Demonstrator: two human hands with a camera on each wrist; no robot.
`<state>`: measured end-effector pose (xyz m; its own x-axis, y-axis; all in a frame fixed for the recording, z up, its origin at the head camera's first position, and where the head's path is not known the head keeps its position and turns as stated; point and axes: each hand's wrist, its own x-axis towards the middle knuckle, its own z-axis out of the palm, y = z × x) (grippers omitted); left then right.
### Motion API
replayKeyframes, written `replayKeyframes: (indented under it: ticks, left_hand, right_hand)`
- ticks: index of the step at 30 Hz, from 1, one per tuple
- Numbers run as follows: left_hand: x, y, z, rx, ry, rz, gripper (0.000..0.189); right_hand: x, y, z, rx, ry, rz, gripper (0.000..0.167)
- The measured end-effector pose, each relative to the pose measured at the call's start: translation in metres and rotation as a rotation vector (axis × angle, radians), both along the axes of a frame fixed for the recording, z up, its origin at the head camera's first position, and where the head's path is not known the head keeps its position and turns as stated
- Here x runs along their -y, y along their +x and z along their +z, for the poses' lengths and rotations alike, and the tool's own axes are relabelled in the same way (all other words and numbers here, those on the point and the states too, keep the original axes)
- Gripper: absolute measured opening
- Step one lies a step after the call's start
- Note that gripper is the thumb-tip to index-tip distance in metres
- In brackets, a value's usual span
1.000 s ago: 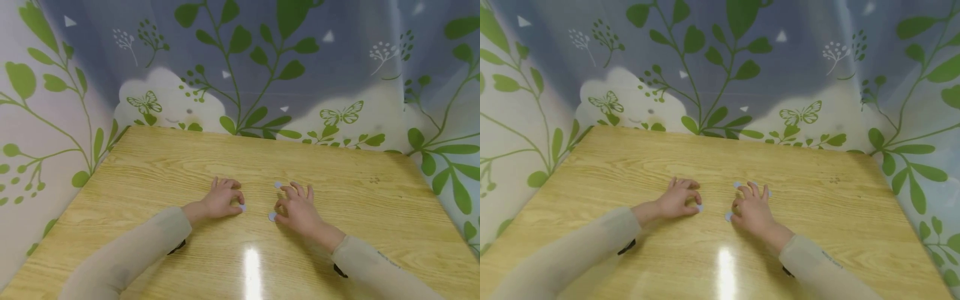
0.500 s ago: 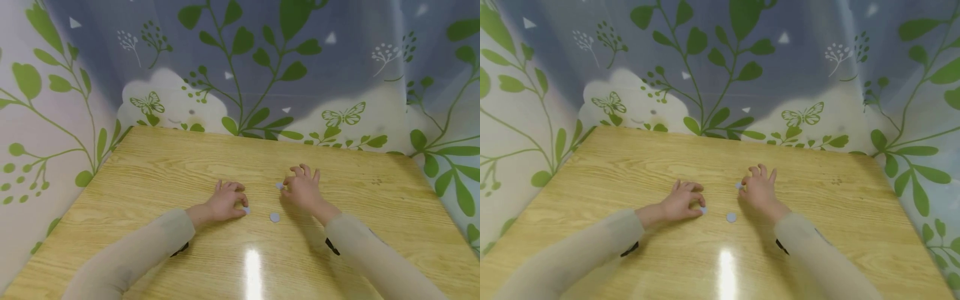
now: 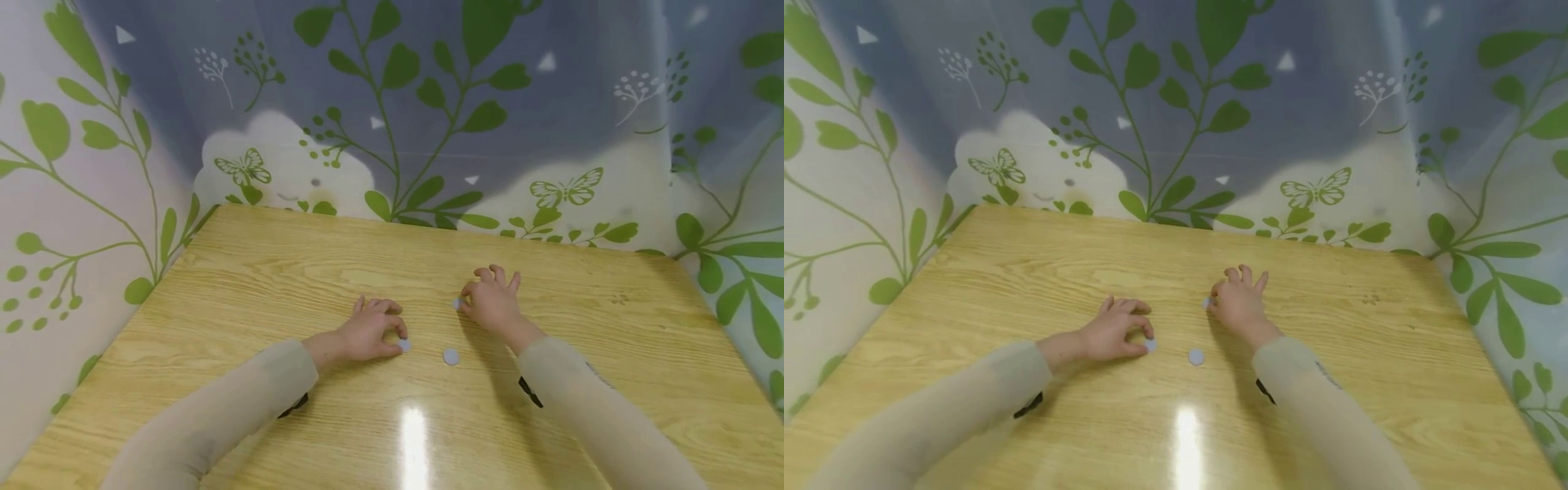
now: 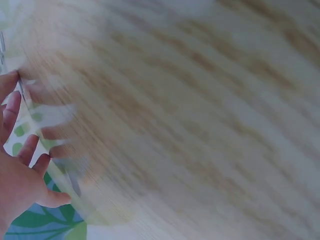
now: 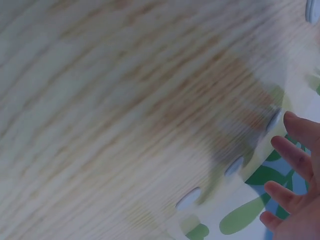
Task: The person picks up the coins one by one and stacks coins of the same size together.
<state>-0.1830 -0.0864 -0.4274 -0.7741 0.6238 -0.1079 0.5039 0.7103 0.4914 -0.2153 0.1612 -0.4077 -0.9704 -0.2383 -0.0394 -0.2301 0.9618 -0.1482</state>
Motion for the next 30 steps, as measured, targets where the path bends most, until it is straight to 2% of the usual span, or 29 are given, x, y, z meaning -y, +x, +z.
replayKeyframes:
  ticks: [11,21,30]
  left_hand:
    - [0.001,-0.002,-0.003,-0.012,0.006,0.009,0.013]
    - [0.0,-0.002,-0.003,-0.027,-0.011,0.005,0.013]
    - [0.0,0.0,0.0,-0.029,-0.014,0.011,0.012]
  right_hand:
    - [0.003,-0.008,-0.001,0.047,-0.024,0.005,0.018]
    - [0.003,-0.012,0.009,0.112,-0.078,-0.014,0.015]
    - [0.005,-0.009,0.018,0.181,-0.133,0.021,0.018]
